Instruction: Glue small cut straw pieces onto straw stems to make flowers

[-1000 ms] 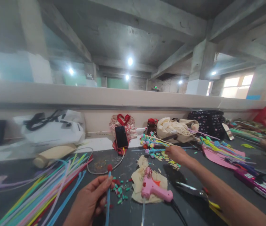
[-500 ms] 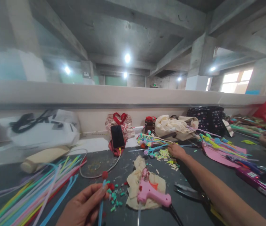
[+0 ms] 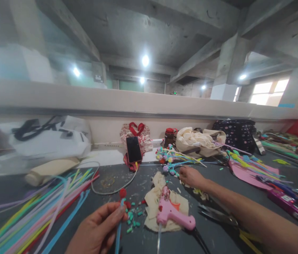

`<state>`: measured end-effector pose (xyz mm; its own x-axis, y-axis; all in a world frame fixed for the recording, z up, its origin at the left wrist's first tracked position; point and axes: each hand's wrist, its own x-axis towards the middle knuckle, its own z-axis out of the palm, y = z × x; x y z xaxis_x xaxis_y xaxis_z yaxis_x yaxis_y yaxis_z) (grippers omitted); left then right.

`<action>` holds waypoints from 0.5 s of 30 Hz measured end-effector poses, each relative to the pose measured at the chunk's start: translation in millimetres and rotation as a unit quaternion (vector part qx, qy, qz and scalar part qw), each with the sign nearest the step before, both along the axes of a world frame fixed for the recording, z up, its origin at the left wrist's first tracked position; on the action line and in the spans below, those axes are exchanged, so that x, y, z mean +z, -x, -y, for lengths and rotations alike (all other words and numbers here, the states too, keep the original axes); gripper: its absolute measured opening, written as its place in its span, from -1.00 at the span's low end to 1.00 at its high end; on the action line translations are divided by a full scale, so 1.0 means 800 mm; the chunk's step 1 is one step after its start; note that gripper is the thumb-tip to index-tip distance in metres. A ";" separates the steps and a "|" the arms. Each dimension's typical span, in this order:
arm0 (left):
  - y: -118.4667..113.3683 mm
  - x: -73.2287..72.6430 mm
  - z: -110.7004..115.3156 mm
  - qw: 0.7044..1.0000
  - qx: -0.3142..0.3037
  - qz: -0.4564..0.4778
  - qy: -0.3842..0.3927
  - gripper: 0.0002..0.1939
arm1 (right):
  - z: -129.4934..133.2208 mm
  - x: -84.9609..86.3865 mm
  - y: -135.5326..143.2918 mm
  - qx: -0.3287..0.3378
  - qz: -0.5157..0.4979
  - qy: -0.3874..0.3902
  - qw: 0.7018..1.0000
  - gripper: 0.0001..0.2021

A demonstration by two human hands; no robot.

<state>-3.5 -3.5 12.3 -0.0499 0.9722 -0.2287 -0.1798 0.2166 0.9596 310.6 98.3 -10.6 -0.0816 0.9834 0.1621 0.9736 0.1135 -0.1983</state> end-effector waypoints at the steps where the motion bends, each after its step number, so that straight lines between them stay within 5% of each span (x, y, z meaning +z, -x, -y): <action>1: 0.000 -0.001 0.000 1.000 -0.001 0.006 0.000 -0.68 | 0.003 0.006 -0.003 0.012 -0.012 0.012 1.000 -0.86; 8: -0.002 -0.003 0.003 1.000 -0.015 0.006 0.023 -0.68 | 0.017 0.052 -0.036 0.008 -0.111 0.017 0.994 -0.77; 15: -0.004 0.002 0.002 1.000 -0.011 -0.013 0.000 -0.69 | 0.025 0.041 -0.039 -0.040 -0.226 0.036 0.973 -0.76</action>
